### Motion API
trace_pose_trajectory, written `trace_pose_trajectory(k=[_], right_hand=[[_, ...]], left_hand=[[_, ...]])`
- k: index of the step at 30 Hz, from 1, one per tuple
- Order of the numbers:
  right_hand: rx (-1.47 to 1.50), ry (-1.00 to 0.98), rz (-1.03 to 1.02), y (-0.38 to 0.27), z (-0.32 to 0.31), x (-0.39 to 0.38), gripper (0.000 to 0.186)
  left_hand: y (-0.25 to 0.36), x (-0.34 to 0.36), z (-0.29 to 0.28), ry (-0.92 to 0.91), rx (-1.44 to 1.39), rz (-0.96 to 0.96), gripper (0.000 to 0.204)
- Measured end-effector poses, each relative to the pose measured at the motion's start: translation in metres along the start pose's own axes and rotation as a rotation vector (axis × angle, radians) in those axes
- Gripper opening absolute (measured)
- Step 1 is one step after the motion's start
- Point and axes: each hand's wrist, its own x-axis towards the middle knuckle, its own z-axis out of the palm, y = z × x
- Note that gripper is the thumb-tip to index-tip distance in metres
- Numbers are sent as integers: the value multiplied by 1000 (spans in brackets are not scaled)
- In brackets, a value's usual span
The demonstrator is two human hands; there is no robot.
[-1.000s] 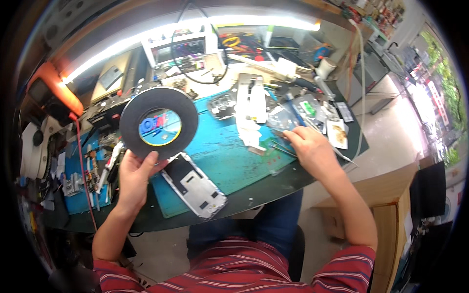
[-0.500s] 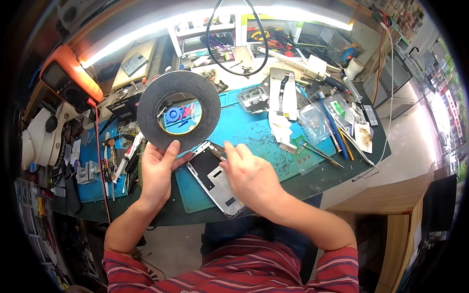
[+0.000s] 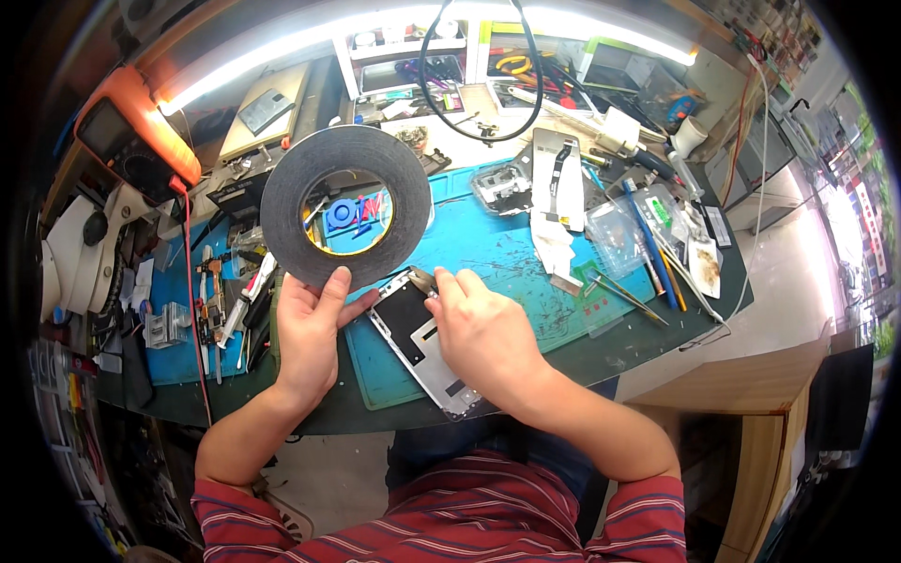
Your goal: The person applies adhesive tape to the back of a smartphone frame, uses a heat gun to warm the edges, and then attaches the back cover. They wipe the cover with a cloth and reattach internal components including the battery and ribbon cables.
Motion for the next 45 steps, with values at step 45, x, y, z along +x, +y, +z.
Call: trace_pose_trajectory(k=[45], right_hand=[[650, 865, 237, 31, -35, -130, 22]], left_hand=[[-13, -77, 87, -440, 258, -68, 48]])
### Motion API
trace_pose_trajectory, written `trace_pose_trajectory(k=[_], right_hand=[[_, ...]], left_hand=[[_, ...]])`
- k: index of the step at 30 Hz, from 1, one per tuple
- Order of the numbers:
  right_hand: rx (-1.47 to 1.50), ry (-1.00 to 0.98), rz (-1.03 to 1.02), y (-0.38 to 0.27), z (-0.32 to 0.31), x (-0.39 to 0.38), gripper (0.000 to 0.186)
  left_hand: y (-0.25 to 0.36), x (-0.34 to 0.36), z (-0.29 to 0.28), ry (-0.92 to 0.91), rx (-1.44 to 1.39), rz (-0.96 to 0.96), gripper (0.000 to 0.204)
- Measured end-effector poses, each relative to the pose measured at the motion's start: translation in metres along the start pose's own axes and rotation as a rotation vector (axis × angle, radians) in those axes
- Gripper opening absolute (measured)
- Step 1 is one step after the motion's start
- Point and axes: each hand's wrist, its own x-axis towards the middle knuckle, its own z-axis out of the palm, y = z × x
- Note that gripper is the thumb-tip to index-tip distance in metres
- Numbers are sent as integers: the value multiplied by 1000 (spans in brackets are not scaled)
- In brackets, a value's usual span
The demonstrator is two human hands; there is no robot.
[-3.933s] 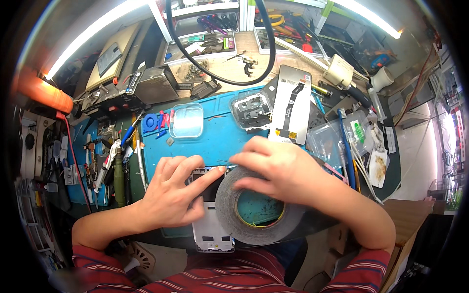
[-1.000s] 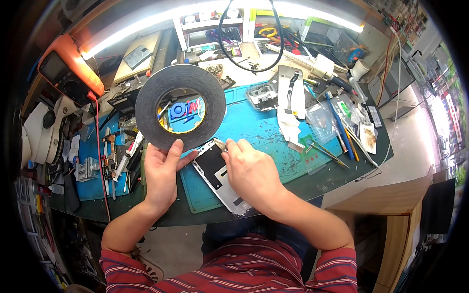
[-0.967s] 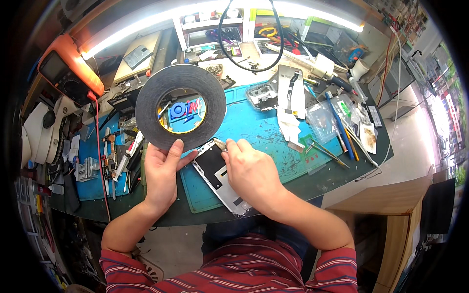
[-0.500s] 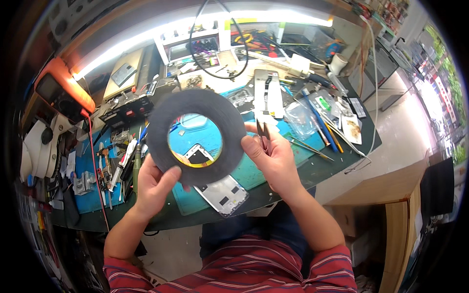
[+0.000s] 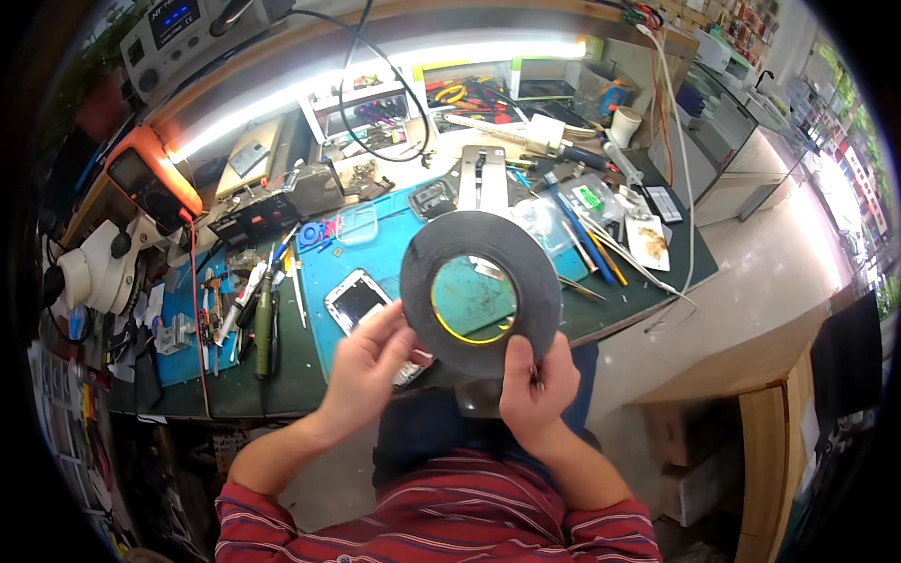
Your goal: The person applies adhesive tape to the back of a smartphone frame, uses a heat gun to warm the edges, and then attaches the back cover. They wipe the cover with a cloth and reattach internal components including the battery and ribbon cables.
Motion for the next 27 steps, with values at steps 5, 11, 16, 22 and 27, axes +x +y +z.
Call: trace_pose_trajectory(k=[5, 11, 16, 22, 27], right_hand=[[-252, 62, -199, 4, -64, -50, 33], [-62, 518, 322, 36, -155, -114, 24], [323, 441, 894, 76, -173, -132, 19], [487, 160, 911, 130, -94, -64, 25], [243, -217, 1059, 126, -79, -58, 22]], left_hand=[[-20, -24, 76, -179, -103, -99, 46], [-77, -84, 138, -681, 111, -213, 43], [-51, -89, 88, -437, 543, 155, 45], [-32, -77, 9, 269, 1086, 630, 46], [-17, -56, 0, 287, 1296, 482, 63]])
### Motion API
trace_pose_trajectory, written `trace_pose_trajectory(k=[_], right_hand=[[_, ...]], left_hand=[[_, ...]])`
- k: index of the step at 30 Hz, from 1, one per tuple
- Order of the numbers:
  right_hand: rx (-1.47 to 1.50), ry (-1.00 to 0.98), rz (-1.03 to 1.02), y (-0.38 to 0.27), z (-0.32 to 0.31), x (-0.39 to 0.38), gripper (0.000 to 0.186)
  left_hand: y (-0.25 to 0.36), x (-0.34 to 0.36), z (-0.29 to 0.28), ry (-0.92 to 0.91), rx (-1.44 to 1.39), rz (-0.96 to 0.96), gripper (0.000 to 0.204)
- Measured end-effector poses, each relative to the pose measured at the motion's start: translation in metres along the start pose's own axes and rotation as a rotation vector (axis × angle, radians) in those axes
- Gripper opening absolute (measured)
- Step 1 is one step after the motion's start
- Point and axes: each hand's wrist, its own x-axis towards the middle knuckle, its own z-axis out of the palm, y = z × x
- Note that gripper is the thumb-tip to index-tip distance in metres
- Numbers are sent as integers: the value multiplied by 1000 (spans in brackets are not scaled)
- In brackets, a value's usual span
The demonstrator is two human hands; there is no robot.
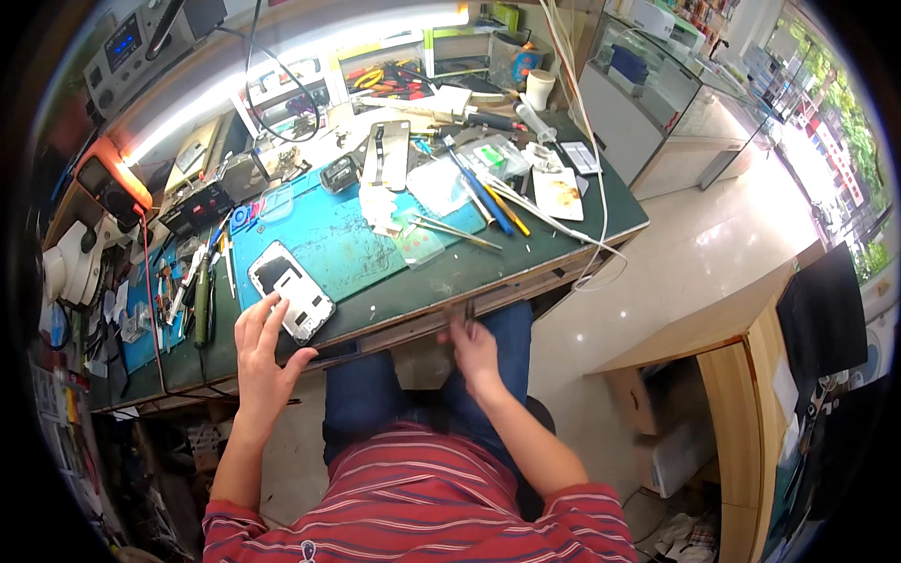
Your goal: The person applies adhesive tape to the back of a smartphone frame, uses a heat gun to warm the edges, and then attaches the back cover. They wipe the cover with a cloth and reattach internal components including the battery and ribbon cables.
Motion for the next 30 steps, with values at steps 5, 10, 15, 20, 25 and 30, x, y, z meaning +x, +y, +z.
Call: trace_pose_trajectory(k=[5, 10, 15, 20, 25, 30], right_hand=[[-770, -401, -355, -39, -6, -66, 32], [-967, -92, -965, -132, 32, -55, 32], [-1179, 207, -1429, -169, 84, -8, 37], [-327, -692, -306, -143, 127, -17, 44], [-250, -766, -294, -132, 135, -33, 40], [-488, -810, -379, -142, 120, -53, 36]], left_hand=[[-12, 1, -5, -111, 12, -13, 55], [-25, -1, -4, -38, 120, 263, 44], [-38, 0, -7, 138, -18, 331, 38], [-35, -12, -16, 158, -29, 505, 32], [-30, -22, -23, 175, -178, 503, 35], [-30, 28, -49, 121, -585, -189, 35]])
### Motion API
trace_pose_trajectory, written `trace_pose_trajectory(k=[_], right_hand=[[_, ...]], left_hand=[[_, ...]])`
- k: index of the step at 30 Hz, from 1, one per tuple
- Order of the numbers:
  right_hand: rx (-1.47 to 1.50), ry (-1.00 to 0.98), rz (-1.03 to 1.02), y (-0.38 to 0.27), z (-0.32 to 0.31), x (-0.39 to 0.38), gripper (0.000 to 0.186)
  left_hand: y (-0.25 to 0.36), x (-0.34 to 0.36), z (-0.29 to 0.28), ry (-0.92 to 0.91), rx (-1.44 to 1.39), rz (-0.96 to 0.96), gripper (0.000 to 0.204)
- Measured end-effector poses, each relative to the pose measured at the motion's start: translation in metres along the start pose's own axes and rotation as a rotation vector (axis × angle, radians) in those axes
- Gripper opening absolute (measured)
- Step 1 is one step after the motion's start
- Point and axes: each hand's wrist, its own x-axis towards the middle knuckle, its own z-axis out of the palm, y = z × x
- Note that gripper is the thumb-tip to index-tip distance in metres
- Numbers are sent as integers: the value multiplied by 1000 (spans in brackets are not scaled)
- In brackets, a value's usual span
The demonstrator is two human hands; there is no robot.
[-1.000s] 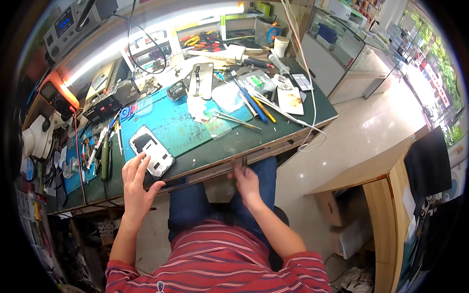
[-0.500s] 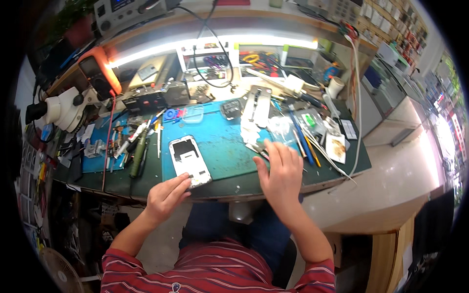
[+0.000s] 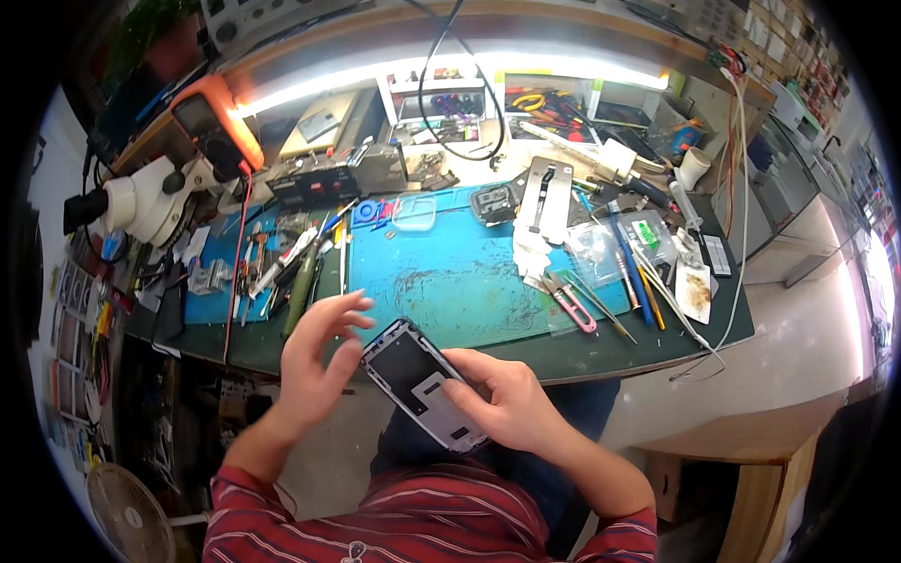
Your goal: The person applies adhesive tape to the back of a smartphone frame, uses a heat gun to warm the edges, and then attaches the back cover. They wipe the cover with a cloth and reattach internal components including the battery and ribbon cables.
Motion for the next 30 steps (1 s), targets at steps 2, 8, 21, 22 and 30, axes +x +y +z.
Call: trace_pose_trajectory(k=[2, 8, 21, 22, 30], right_hand=[[-123, -3, -64, 1, 1, -1, 37], [-221, 1, -128, 0, -4, -3, 39], [-336, 45, -117, -3, -11, -6, 34], [-270, 64, -90, -4, -11, -7, 34], [-106, 199, -85, 3, -10, -4, 31]], left_hand=[[0, 10, -2, -263, -400, -399, 32], [-3, 14, 5, -339, -155, -372, 20], [-13, 22, 17, -332, 49, -107, 18], [-14, 22, 20, -268, -3, -137, 17], [5, 17, 10, -311, -55, -367, 20]])
